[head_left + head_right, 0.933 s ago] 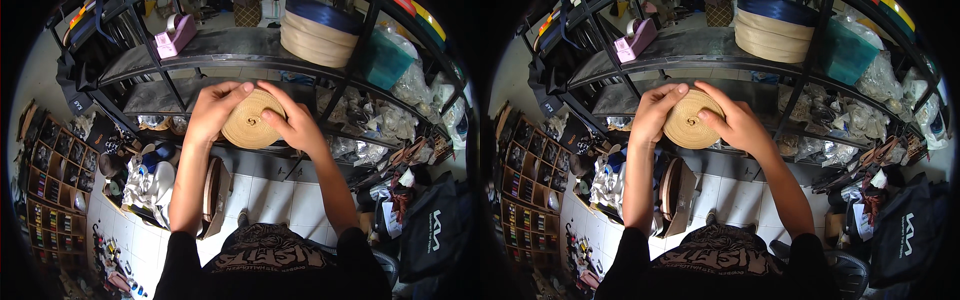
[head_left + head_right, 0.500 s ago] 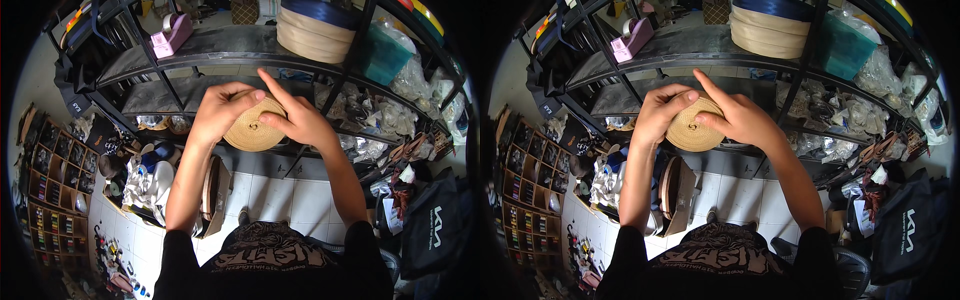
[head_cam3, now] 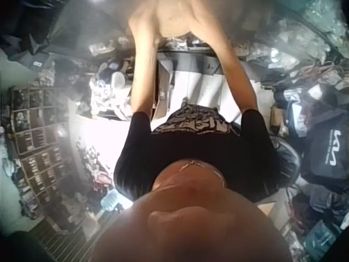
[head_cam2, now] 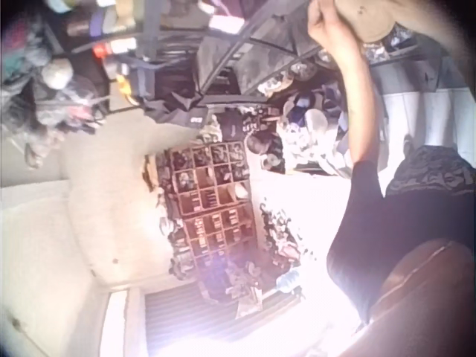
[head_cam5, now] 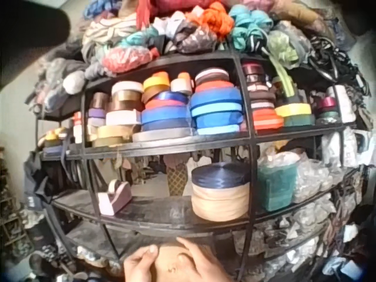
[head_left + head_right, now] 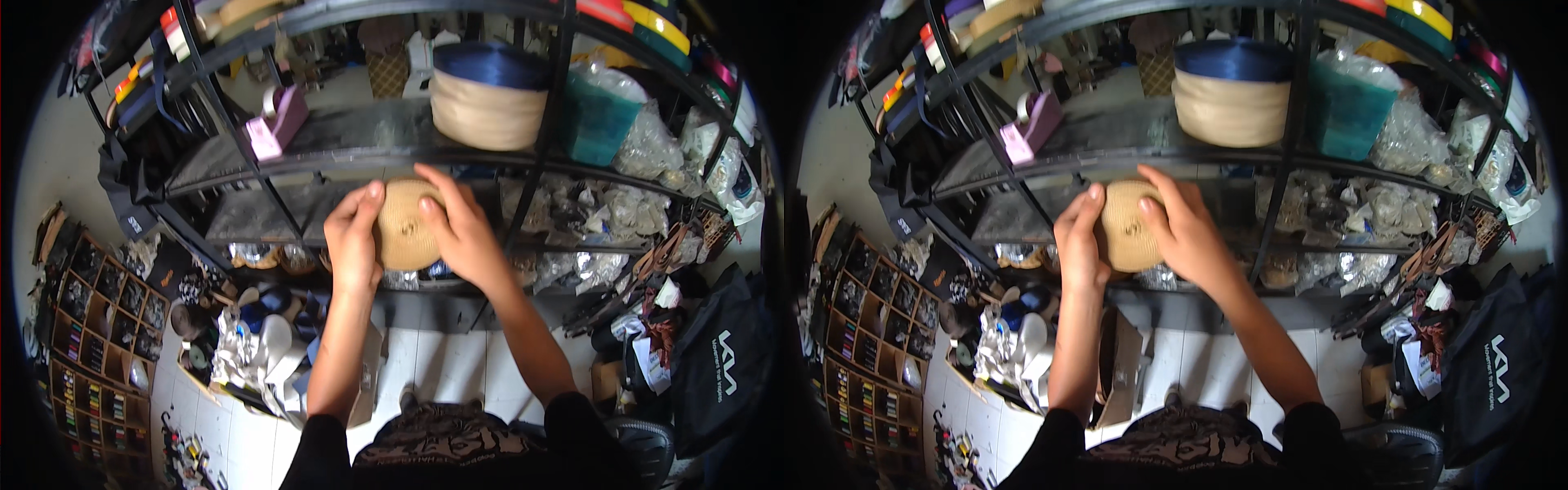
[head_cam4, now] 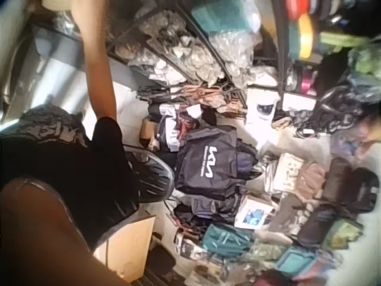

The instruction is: The person organizes rolls of webbing, winding loose straps and placing the rolls onto the storage shelf by hand.

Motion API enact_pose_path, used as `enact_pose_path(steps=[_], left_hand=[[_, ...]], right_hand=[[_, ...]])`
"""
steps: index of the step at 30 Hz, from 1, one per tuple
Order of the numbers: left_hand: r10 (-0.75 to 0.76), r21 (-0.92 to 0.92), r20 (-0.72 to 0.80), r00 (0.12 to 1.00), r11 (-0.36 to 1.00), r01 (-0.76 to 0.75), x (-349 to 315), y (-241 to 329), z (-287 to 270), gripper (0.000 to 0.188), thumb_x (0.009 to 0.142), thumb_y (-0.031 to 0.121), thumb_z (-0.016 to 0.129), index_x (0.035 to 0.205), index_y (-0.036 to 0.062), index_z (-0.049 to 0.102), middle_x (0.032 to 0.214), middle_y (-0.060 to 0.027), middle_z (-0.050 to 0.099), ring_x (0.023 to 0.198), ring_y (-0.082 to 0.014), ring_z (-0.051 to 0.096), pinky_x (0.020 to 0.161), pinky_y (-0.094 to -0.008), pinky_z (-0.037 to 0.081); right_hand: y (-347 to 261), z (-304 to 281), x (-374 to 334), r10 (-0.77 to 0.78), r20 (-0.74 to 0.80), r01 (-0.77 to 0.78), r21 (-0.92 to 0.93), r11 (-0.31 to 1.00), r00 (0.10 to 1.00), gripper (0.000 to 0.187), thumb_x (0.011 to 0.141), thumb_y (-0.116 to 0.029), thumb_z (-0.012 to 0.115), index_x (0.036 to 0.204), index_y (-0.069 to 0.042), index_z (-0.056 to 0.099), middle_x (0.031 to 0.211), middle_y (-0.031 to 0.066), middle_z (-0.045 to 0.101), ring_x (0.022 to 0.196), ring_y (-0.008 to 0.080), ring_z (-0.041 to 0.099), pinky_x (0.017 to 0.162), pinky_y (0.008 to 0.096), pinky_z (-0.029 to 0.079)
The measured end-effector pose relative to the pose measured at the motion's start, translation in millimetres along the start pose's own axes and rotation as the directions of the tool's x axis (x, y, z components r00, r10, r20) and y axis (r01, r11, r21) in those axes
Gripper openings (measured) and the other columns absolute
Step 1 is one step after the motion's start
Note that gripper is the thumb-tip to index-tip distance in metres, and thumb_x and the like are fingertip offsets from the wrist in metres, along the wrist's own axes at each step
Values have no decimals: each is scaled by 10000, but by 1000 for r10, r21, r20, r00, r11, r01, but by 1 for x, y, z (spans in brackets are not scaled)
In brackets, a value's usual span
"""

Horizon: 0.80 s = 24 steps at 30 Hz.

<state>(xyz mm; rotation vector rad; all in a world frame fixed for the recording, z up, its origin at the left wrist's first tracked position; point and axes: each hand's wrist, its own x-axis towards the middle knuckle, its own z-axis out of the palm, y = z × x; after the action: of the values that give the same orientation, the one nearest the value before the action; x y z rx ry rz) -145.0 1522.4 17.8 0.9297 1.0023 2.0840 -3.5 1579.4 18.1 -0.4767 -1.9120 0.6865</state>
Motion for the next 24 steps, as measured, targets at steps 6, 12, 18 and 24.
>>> enact_pose_path(steps=[6, 12, 18, 24], left_hand=[[-81, -240, -80, 993, 969, 60, -2, -8, 13, 345, 936, 283, 603, 1031, -47, 630, 965, -102, 666, 863, -167, 636, 795, -292, 503], [-147, -363, -121, 982, 927, 94, 1, -22, 41, 431, 961, 379, 531, 1122, -17, 587, 1078, -123, 645, 948, -241, 642, 844, -372, 516], [-130, -453, -107, 986, 889, 68, 12, -41, 72, 461, 972, 358, 528, 1090, -85, 574, 1048, -149, 633, 927, -236, 636, 808, -376, 530], [-166, -444, -3, 986, 884, 147, 5, -52, 113, 482, 979, 376, 498, 1158, -70, 537, 1120, -163, 605, 988, -261, 623, 842, -399, 522]], right_hand=[[7, 2, -6, -56, -57, 69, 259, 963, 997, 441, 968, -122, 475, 1390, -23, 397, 1422, 180, 397, 1334, 304, 378, 1101, 361, 282], [8, -5, -17, -72, -182, 99, 143, 985, 981, 629, 931, -126, 535, 1458, 26, 227, 1496, 220, 270, 1391, 346, 272, 1132, 400, 223], [22, -31, -31, -152, -159, 149, -33, 988, 975, 796, 879, -113, 592, 1476, 60, 94, 1528, 281, 144, 1420, 405, 185, 1140, 447, 197], [38, -83, -39, -236, -87, 203, -282, 938, 968, 1020, 780, -245, 745, 1481, 48, 63, 1521, 292, 148, 1420, 409, 177, 1133, 465, 190]])
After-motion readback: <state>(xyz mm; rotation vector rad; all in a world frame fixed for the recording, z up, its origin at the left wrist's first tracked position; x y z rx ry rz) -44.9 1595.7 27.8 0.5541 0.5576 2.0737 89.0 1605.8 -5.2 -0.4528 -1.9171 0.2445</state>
